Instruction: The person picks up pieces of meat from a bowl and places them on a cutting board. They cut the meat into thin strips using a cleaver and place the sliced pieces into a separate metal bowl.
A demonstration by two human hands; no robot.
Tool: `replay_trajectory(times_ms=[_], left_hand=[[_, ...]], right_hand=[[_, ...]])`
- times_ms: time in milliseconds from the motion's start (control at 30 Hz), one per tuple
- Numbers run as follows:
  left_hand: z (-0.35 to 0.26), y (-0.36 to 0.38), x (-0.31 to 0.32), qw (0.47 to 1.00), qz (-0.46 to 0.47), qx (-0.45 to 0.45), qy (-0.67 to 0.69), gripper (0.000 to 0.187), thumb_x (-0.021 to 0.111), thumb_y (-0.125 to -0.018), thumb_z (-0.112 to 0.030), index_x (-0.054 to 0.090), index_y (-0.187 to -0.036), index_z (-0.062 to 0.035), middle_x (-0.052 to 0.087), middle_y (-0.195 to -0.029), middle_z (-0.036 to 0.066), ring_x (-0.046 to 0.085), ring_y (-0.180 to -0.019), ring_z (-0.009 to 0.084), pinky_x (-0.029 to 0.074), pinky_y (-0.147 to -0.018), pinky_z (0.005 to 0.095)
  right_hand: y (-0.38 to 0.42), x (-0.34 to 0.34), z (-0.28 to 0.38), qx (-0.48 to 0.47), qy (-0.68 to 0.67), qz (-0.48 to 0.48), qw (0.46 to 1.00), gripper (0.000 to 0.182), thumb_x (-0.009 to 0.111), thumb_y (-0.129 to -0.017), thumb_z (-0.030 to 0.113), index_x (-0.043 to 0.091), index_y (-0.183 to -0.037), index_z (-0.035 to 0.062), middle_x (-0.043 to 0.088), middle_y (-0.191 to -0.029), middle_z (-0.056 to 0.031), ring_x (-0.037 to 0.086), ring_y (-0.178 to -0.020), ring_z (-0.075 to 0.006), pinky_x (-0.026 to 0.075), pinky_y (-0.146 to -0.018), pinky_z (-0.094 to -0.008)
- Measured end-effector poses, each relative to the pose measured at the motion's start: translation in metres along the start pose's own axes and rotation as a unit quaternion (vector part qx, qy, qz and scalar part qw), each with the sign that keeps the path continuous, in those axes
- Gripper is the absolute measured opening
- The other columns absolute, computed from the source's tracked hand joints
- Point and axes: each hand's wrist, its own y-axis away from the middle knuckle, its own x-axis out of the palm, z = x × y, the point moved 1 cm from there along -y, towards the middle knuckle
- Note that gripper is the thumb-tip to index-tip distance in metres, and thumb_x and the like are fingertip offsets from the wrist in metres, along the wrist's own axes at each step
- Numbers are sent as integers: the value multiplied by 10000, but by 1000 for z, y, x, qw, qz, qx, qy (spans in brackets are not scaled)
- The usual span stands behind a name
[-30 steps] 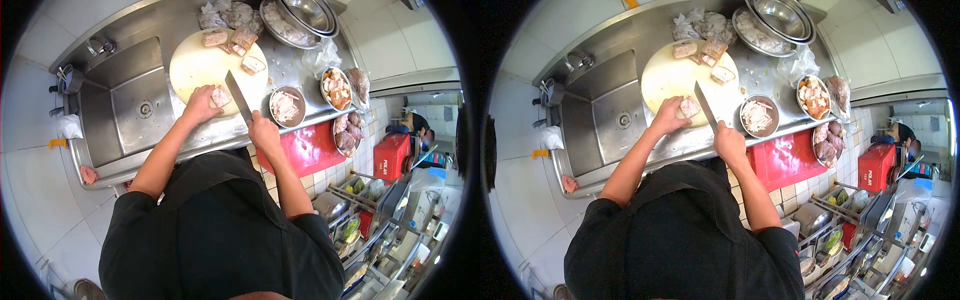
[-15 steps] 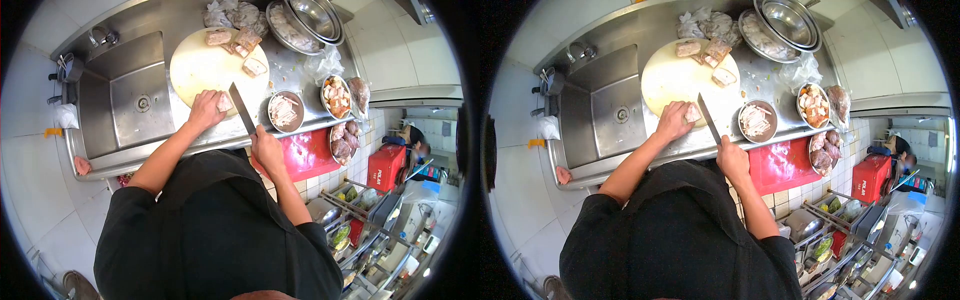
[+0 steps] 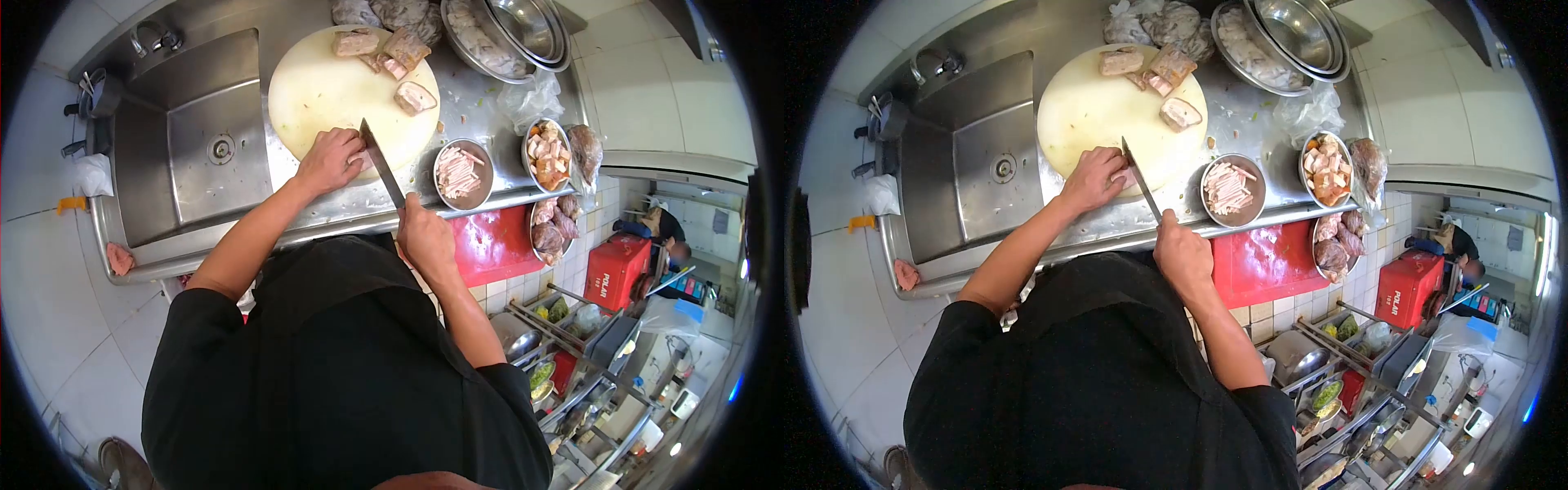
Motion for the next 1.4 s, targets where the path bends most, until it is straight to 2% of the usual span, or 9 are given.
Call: replay_trajectory(times_ms=[200, 400, 633, 733, 933, 1100, 1233, 1400], left_hand=[[6, 2, 4, 1000, -4, -10, 21, 332, 705, -832, -216, 684, -1109, -34, 643, -1194, 136, 596, -1150, 316, 446, -953, 440], [11, 4, 10, 999, -29, -4, 34, 299, 729, -812, -184, 687, -1073, -45, 656, -1157, 113, 607, -1119, 303, 458, -939, 420], [8, 6, 5, 998, -29, -9, 53, 274, 726, -821, -182, 693, -1057, -46, 657, -1143, 113, 609, -1105, 303, 456, -935, 422], [8, 4, 6, 998, -39, -1, 52, 273, 726, -822, -174, 695, -1059, -44, 659, -1135, 115, 610, -1103, 304, 459, -930, 423], [11, 5, 11, 997, -46, -2, 60, 272, 730, -815, -158, 695, -1057, -39, 661, -1121, 119, 612, -1090, 311, 465, -923, 429], [17, 10, 8, 994, -67, 27, 82, 250, 729, -814, -153, 687, -1030, -33, 654, -1095, 118, 605, -1051, 317, 460, -920, 429], [11, 9, 3, 997, -47, 12, 58, 223, 724, -818, -151, 684, -1008, -41, 645, -1063, 119, 601, -1026, 313, 452, -913, 425], [10, 6, 2, 997, -44, 8, 56, 206, 717, -812, -149, 685, -993, -54, 647, -1045, 110, 606, -1021, 301, 453, -885, 423]], right_hand=[[-2, -2, 1, -7, 5, 24, 1000, 127, 529, -996, 140, 559, -1012, 18, 720, -771, -239, 732, -740, -422, 570, -678, -534], [-28, 30, 5, 3, -12, 11, 1000, 143, 537, -992, 136, 565, -1016, -3, 728, -800, -247, 737, -768, -426, 576, -707, -530], [-18, -15, 12, -10, 0, 29, 1000, 180, 549, -1012, 174, 557, -1013, -5, 719, -793, -268, 728, -764, -453, 560, -701, -558], [-13, -21, 14, 9, 17, 69, 997, 183, 545, -1016, 177, 550, -1019, -6, 714, -791, -280, 725, -768, -464, 558, -708, -565], [-32, 35, 6, 12, -15, 26, 999, 184, 538, -1021, 182, 547, -1018, -2, 716, -798, -278, 727, -770, -458, 567, -716, -558], [-36, 11, 8, -8, 5, 20, 1000, 185, 561, -1019, 188, 552, -1016, 3, 721, -789, -253, 730, -762, -446, 567, -696, -544], [-28, -14, 16, -16, 19, 34, 999, 186, 564, -1018, 188, 555, -1012, 1, 716, -772, -257, 731, -753, -442, 570, -694, -543], [-21, -15, 18, -5, 18, 53, 998, 193, 558, -1020, 186, 560, -989, -4, 713, -771, -268, 729, -741, -443, 573, -692, -543]])
